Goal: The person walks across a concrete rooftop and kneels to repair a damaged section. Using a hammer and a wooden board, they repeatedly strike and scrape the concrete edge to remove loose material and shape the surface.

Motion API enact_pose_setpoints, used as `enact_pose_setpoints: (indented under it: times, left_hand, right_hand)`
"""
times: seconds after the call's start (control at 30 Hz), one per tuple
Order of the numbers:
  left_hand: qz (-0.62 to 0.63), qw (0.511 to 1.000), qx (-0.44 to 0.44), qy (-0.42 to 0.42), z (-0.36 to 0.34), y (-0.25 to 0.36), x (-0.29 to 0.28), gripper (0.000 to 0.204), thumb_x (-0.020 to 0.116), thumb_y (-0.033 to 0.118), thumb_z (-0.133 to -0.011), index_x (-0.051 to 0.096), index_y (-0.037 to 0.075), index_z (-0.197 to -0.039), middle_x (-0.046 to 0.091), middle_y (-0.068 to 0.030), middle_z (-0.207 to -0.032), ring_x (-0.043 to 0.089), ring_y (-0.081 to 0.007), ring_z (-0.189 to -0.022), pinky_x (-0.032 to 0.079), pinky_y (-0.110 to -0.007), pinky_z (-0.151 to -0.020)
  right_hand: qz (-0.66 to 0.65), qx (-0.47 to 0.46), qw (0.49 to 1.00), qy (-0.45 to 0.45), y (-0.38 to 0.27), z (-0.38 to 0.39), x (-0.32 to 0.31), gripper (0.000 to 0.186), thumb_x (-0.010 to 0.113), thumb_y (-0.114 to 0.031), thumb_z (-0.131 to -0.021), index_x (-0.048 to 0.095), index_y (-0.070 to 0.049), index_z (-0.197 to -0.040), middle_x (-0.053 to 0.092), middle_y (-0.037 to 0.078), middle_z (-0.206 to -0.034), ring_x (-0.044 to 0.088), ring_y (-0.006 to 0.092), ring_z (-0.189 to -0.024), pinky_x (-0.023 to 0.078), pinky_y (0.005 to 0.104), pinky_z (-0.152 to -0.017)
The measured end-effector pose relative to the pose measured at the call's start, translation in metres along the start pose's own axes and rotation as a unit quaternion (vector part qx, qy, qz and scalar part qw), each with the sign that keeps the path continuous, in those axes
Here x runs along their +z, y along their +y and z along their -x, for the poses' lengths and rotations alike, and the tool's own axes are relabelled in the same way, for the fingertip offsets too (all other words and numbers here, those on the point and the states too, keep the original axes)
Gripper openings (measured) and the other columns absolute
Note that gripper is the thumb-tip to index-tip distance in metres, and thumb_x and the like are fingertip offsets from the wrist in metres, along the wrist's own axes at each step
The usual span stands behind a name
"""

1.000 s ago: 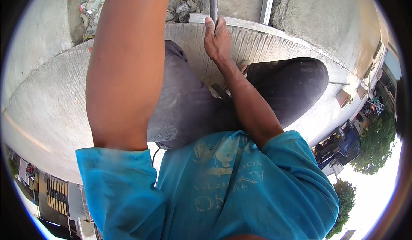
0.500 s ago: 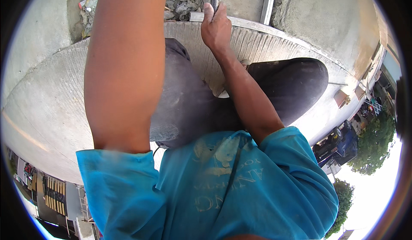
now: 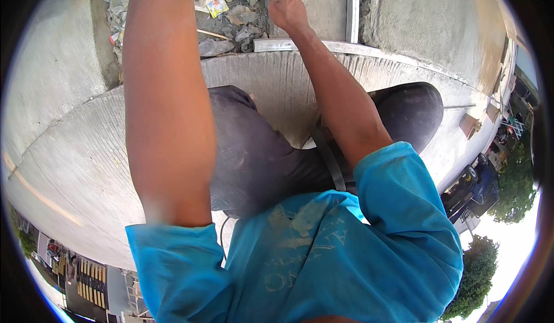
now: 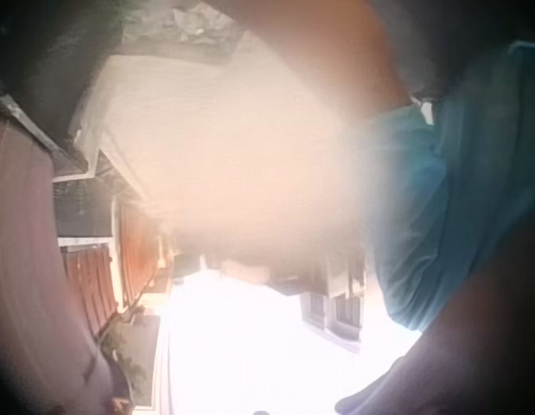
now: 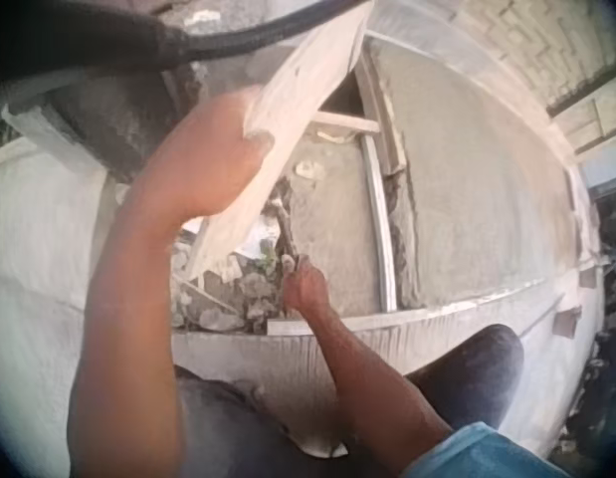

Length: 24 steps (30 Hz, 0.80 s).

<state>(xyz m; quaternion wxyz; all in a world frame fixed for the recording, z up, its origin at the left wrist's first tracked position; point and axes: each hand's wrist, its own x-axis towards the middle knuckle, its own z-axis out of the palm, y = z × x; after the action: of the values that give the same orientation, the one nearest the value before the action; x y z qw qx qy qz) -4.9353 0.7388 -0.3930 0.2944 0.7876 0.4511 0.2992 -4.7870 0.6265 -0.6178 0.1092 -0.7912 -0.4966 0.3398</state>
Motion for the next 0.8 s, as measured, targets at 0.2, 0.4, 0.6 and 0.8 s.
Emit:
enact_pose_setpoints:
  times: [0.2, 0.4, 0.6, 0.8]
  left_hand:
    - [-0.051, 0.995, 0.048, 0.077, -0.004, -0.02, 0.017, 0.041, 0.051, 0.012, -0.084, 0.059, -0.005, -0.12, 0.064, -0.032, -0.108, 0.061, -0.0441, -0.107, 0.046, -0.045, -0.093]
    - [-0.01, 0.999, 0.016, 0.033, -0.001, -0.007, 0.004, 0.039, 0.052, 0.012, -0.084, 0.06, -0.005, -0.118, 0.064, -0.031, -0.107, 0.06, -0.0444, -0.107, 0.046, -0.045, -0.094]
    - [-0.02, 0.999, 0.02, 0.026, -0.007, -0.013, 0.012, 0.037, 0.053, 0.011, -0.084, 0.06, -0.005, -0.116, 0.064, -0.0323, -0.104, 0.061, -0.045, -0.103, 0.047, -0.047, -0.09]
    - [-0.019, 0.999, -0.017, 0.026, -0.007, -0.003, 0.015, 0.034, 0.052, 0.011, -0.086, 0.061, -0.004, -0.115, 0.065, -0.032, -0.102, 0.063, -0.0437, -0.103, 0.048, -0.048, -0.089]
  right_hand:
    - [-0.059, 0.088, 0.987, -0.119, 0.001, -0.021, 0.001, 0.058, 0.041, -0.043, -0.101, 0.057, 0.01, -0.116, 0.067, 0.032, -0.094, 0.068, 0.0442, -0.078, 0.053, 0.0502, -0.076]
    - [-0.021, 0.054, 0.979, -0.196, 0.018, 0.061, -0.011, 0.056, 0.039, -0.046, -0.103, 0.055, 0.007, -0.11, 0.063, 0.027, -0.085, 0.064, 0.0339, -0.063, 0.051, 0.0475, -0.065]
    - [-0.094, 0.015, 0.995, -0.012, -0.019, 0.064, -0.034, 0.05, 0.041, -0.04, -0.103, 0.055, 0.008, -0.111, 0.063, 0.036, -0.101, 0.06, 0.0506, -0.101, 0.046, 0.0537, -0.089]
    - [-0.043, 0.093, 0.991, -0.08, 0.031, 0.038, 0.017, 0.046, 0.045, -0.038, -0.101, 0.053, 0.007, -0.105, 0.066, 0.033, -0.095, 0.063, 0.0508, -0.093, 0.049, 0.0545, -0.083]
